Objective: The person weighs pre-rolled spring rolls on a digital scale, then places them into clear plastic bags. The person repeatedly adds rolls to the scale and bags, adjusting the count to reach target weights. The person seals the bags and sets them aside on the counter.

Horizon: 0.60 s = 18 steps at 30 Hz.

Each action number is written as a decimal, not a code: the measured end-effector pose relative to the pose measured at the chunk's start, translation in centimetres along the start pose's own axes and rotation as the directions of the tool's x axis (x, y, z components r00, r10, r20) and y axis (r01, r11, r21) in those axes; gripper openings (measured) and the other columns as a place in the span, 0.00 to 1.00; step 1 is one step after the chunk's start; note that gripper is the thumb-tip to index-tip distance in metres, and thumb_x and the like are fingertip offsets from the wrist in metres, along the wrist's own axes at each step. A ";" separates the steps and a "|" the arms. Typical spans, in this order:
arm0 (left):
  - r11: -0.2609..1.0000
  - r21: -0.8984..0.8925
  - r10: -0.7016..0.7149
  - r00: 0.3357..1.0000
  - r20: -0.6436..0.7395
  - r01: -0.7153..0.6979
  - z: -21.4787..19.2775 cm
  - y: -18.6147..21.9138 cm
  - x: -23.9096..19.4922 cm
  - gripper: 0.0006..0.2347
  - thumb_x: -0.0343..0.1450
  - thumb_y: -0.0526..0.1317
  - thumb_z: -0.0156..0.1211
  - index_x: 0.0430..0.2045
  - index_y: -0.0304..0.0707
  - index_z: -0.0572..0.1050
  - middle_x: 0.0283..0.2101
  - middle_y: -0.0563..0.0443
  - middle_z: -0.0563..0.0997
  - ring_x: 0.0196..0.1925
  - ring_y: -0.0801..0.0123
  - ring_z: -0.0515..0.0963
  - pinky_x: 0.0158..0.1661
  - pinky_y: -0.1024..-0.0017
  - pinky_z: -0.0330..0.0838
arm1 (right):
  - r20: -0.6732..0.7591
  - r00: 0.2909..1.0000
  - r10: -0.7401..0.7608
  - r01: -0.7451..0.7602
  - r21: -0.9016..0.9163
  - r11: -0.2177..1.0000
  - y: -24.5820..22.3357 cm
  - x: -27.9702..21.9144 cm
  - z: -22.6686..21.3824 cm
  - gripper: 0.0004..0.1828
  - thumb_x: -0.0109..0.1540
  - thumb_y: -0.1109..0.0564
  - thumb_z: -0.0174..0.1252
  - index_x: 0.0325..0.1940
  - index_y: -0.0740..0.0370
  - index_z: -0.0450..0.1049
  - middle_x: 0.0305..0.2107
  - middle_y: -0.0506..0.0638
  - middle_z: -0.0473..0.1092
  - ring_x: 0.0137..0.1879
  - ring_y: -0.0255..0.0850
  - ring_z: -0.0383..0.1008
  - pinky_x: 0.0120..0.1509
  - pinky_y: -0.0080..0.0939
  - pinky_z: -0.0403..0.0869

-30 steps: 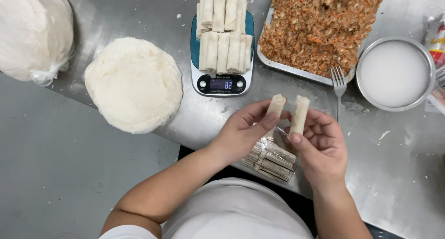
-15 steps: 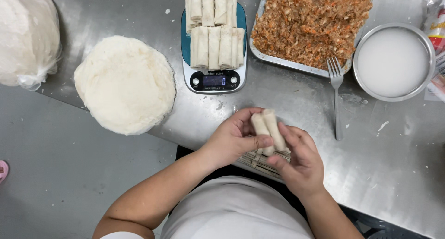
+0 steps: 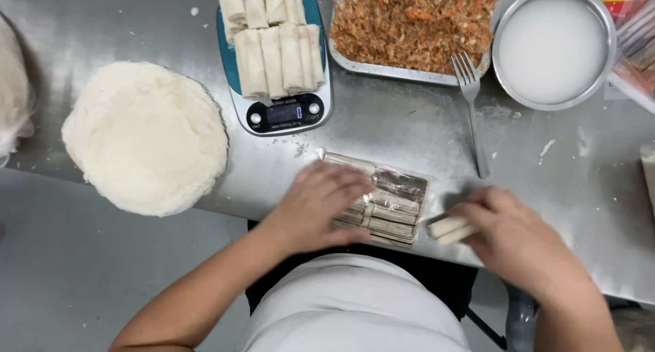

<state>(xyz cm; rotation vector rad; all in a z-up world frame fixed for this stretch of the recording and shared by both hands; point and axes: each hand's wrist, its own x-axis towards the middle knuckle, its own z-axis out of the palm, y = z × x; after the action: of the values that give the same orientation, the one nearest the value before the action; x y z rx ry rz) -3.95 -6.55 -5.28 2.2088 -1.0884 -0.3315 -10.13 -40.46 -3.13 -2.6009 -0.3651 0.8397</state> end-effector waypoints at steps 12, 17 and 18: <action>0.966 0.240 0.139 0.977 -0.161 -0.098 0.9 -1.6 -1.3 0.27 0.74 0.64 0.52 0.67 0.60 0.64 0.70 0.35 0.65 0.73 0.33 0.64 0.68 0.40 0.63 | -0.506 0.861 0.049 0.098 0.259 0.961 0.7 1.1 5.4 0.31 0.56 0.53 0.70 0.63 0.60 0.74 0.52 0.56 0.66 0.63 0.46 0.73 0.50 0.35 0.78; 0.994 0.088 0.081 0.975 -0.205 -0.064 1.7 -1.7 -1.6 0.37 0.71 0.68 0.51 0.70 0.44 0.58 0.74 0.38 0.60 0.78 0.39 0.57 0.75 0.43 0.51 | -0.416 0.851 0.322 0.313 0.893 0.324 2.4 1.7 8.3 0.19 0.58 0.80 0.54 0.38 0.58 0.64 0.49 0.67 0.74 0.53 0.51 0.81 0.57 0.42 0.82; 0.994 0.089 0.080 0.975 -0.208 -0.063 1.7 -1.8 -1.5 0.37 0.71 0.68 0.51 0.70 0.44 0.58 0.74 0.38 0.60 0.78 0.39 0.57 0.75 0.43 0.51 | -0.417 0.851 0.319 0.314 0.892 0.326 1.9 2.1 8.3 0.19 0.58 0.80 0.54 0.38 0.58 0.64 0.49 0.67 0.74 0.53 0.51 0.81 0.57 0.42 0.82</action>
<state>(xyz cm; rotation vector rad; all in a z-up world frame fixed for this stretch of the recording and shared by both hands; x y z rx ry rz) -4.61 -5.34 -7.84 2.2106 -1.0780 -0.0198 -13.24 -39.14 -11.19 -1.5066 0.2818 0.1164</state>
